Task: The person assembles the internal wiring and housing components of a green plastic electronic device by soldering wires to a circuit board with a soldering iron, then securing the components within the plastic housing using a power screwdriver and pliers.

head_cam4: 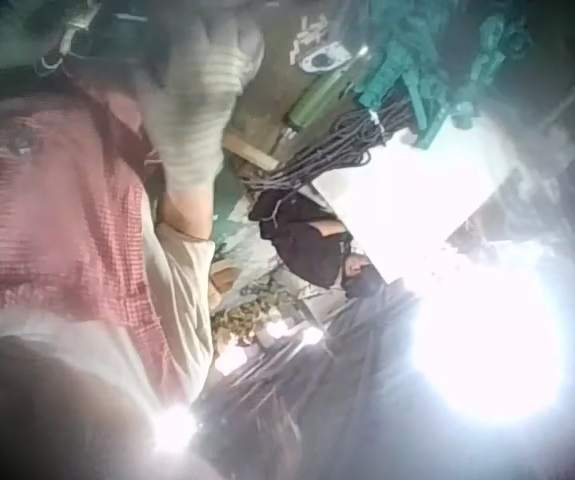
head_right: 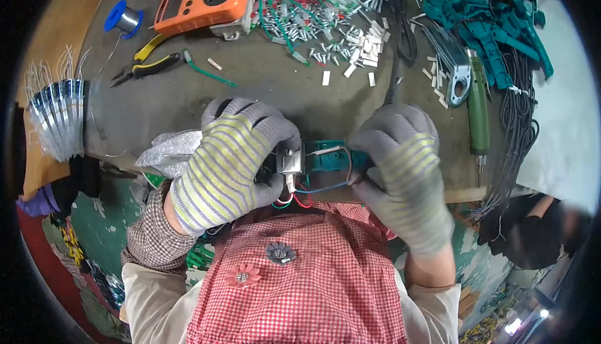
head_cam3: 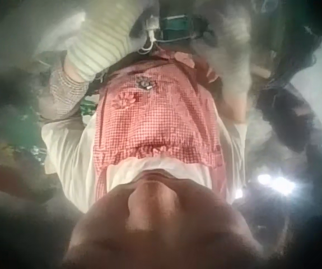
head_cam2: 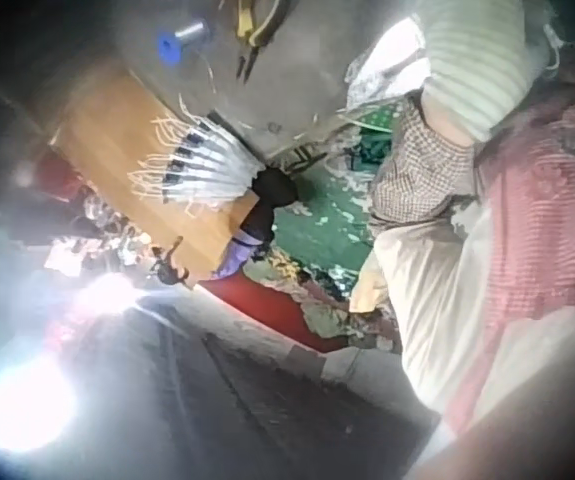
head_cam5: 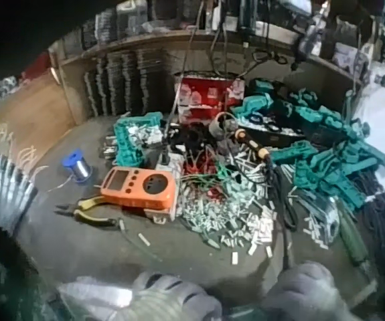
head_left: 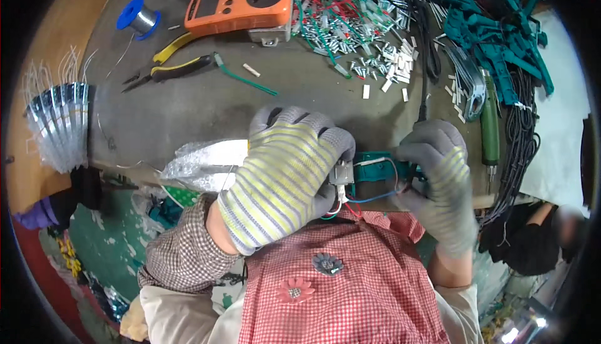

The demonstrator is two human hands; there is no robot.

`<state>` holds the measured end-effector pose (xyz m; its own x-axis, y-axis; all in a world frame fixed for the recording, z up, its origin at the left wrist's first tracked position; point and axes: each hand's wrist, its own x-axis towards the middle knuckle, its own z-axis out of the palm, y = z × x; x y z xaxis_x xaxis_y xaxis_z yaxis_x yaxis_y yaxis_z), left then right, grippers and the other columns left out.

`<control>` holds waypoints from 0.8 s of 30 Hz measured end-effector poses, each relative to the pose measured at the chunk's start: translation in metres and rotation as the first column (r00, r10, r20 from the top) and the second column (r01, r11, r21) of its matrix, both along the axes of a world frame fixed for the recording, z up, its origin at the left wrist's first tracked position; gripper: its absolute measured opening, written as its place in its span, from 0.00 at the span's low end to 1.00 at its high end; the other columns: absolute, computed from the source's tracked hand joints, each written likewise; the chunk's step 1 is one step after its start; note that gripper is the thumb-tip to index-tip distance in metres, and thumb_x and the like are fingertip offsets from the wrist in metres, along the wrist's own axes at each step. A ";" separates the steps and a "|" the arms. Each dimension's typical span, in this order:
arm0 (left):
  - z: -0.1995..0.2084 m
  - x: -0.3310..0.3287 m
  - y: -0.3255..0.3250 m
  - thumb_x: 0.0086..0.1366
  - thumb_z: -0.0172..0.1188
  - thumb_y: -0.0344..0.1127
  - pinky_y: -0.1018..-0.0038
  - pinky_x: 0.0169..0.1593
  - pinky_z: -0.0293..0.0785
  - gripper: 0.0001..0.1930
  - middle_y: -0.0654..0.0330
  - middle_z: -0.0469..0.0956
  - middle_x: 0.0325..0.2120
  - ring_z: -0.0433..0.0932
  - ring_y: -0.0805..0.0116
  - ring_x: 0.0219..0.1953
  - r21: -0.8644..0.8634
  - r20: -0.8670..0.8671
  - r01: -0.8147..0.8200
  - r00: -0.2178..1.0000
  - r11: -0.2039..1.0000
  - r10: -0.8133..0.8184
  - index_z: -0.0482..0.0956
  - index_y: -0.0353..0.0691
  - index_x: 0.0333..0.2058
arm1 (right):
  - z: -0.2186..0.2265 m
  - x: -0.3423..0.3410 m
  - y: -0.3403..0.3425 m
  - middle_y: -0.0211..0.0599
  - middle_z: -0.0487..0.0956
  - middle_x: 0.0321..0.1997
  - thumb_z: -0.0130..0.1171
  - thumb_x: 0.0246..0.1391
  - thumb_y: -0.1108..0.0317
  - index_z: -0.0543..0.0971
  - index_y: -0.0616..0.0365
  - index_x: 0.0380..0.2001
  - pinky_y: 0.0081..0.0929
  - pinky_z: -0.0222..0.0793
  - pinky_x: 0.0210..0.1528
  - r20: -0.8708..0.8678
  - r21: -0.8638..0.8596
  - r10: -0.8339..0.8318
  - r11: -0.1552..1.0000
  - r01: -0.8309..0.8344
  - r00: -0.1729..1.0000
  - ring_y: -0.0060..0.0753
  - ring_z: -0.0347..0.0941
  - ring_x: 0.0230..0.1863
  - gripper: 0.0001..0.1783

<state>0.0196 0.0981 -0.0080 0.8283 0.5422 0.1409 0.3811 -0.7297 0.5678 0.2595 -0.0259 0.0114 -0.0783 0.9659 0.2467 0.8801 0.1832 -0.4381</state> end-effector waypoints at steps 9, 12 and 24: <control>0.001 -0.018 0.005 0.44 0.76 0.37 0.49 0.66 0.69 0.34 0.52 0.79 0.53 0.78 0.45 0.57 0.035 -0.003 0.021 1.000 0.999 -0.021 0.81 0.43 0.54 | -0.009 -0.038 0.011 0.50 0.80 0.56 0.75 0.50 0.76 0.77 0.63 0.63 0.45 0.80 0.56 -0.506 -0.227 -0.025 0.968 -0.105 0.862 0.53 0.82 0.53 0.35; 0.013 -0.049 0.022 0.43 0.79 0.35 0.50 0.63 0.75 0.41 0.50 0.78 0.57 0.78 0.43 0.58 -0.007 0.142 0.005 0.990 1.000 -0.004 0.80 0.42 0.62 | -0.015 -0.032 0.010 0.50 0.80 0.58 0.74 0.49 0.77 0.77 0.62 0.63 0.46 0.79 0.59 -0.301 -0.151 0.145 0.969 -0.197 0.942 0.56 0.81 0.54 0.35; -0.015 -0.053 0.005 0.38 0.82 0.38 0.52 0.63 0.75 0.46 0.52 0.79 0.56 0.78 0.43 0.58 0.003 0.016 -0.032 0.999 0.999 0.032 0.81 0.45 0.63 | -0.029 -0.045 0.012 0.54 0.80 0.61 0.73 0.47 0.77 0.77 0.63 0.61 0.47 0.79 0.60 -0.118 -0.019 0.261 0.964 -0.265 0.958 0.61 0.80 0.56 0.34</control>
